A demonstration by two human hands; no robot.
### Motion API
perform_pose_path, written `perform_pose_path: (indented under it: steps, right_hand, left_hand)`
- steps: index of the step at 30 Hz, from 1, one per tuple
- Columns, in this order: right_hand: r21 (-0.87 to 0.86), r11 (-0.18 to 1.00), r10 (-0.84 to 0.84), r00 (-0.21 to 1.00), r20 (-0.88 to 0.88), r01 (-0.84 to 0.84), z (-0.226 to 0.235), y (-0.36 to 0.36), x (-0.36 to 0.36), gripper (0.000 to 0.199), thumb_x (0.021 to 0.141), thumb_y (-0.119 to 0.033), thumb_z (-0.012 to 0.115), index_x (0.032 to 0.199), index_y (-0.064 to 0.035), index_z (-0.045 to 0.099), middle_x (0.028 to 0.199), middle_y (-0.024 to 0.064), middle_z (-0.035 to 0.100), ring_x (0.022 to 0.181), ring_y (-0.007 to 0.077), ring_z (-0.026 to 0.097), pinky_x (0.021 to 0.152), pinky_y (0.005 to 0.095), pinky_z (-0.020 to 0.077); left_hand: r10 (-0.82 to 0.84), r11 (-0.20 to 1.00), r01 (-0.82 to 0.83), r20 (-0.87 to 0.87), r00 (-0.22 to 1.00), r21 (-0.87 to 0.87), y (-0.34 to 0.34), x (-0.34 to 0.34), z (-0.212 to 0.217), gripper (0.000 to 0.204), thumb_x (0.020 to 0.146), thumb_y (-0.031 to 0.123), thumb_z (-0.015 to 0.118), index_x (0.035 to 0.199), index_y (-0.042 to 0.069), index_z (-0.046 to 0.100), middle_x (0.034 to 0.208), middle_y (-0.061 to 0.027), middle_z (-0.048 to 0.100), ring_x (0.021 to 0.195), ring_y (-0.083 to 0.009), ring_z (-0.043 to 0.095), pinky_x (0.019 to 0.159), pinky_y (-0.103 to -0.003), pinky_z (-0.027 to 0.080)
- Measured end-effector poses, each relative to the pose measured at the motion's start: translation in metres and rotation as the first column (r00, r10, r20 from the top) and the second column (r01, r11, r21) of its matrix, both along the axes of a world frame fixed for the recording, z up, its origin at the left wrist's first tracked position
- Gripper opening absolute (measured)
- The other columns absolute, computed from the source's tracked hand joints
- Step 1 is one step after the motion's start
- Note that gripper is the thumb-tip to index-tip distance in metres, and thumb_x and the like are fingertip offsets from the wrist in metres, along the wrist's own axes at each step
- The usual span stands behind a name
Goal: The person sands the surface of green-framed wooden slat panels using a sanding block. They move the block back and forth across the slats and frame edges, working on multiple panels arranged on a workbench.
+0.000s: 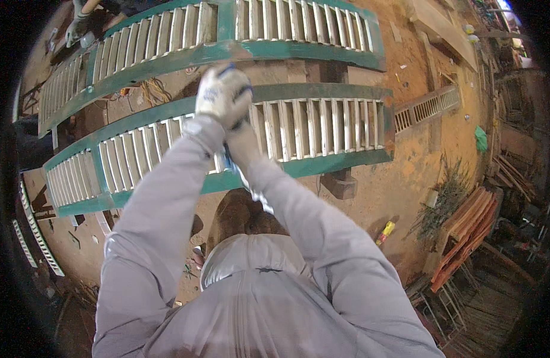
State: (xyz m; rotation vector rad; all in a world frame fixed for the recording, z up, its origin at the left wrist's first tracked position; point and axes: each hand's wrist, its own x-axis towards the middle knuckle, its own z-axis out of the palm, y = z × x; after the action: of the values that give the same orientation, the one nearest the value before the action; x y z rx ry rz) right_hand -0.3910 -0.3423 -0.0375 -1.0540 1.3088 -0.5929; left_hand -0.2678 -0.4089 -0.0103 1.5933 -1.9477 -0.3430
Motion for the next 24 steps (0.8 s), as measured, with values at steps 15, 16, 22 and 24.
perform_pose_path:
  steps: [15,16,22,24]
  right_hand:
    - [0.25,0.967,0.014,0.962,-0.273,0.057,0.014,0.052,-0.021,0.041,0.091,-0.031,0.077,0.116,0.0016,0.072,0.095,0.0187,0.078,0.087,0.0292,0.076,0.077,0.042,0.0576]
    - [0.082,0.996,0.054,0.975,-0.214,-0.038,-0.004,0.033,-0.022,0.043,0.091,-0.034,0.074,0.115,0.002,0.073,0.102,0.026,0.077,0.095,0.0355,0.077,0.079,0.0417,0.0577]
    - [-0.196,0.954,0.206,0.971,-0.122,-0.227,-0.048,-0.088,0.013,0.049,0.084,-0.042,0.076,0.098,0.0048,0.077,0.096,0.0282,0.076,0.1,0.0461,0.073,0.085,0.046,0.0568]
    - [-0.296,0.885,0.275,0.916,-0.292,-0.359,-0.043,-0.091,0.013,0.048,0.087,-0.04,0.075,0.1,0.0058,0.077,0.096,0.0269,0.077,0.099,0.0439,0.075,0.084,0.045,0.0569]
  left_hand:
    - [-0.086,0.993,0.087,-0.013,0.996,0.082,0.052,-0.021,0.009,0.027,0.078,0.033,0.071,0.091,0.01,0.078,0.111,-0.0085,0.073,0.129,-0.0371,0.056,0.117,-0.059,0.038]
    - [-0.07,0.996,0.069,0.01,0.998,0.06,0.029,-0.017,0.01,0.027,0.079,0.033,0.071,0.092,0.01,0.079,0.112,-0.0088,0.074,0.128,-0.0367,0.057,0.116,-0.057,0.039]
    - [0.049,0.995,-0.061,0.143,0.989,0.079,-0.073,0.017,0.009,0.028,0.083,0.033,0.068,0.098,0.013,0.08,0.119,-0.0102,0.074,0.126,-0.0354,0.06,0.111,-0.049,0.044]
    - [0.072,0.996,-0.075,0.093,0.993,0.038,-0.07,0.021,0.009,0.028,0.082,0.033,0.068,0.097,0.013,0.081,0.12,-0.0116,0.074,0.122,-0.0357,0.062,0.11,-0.05,0.045]
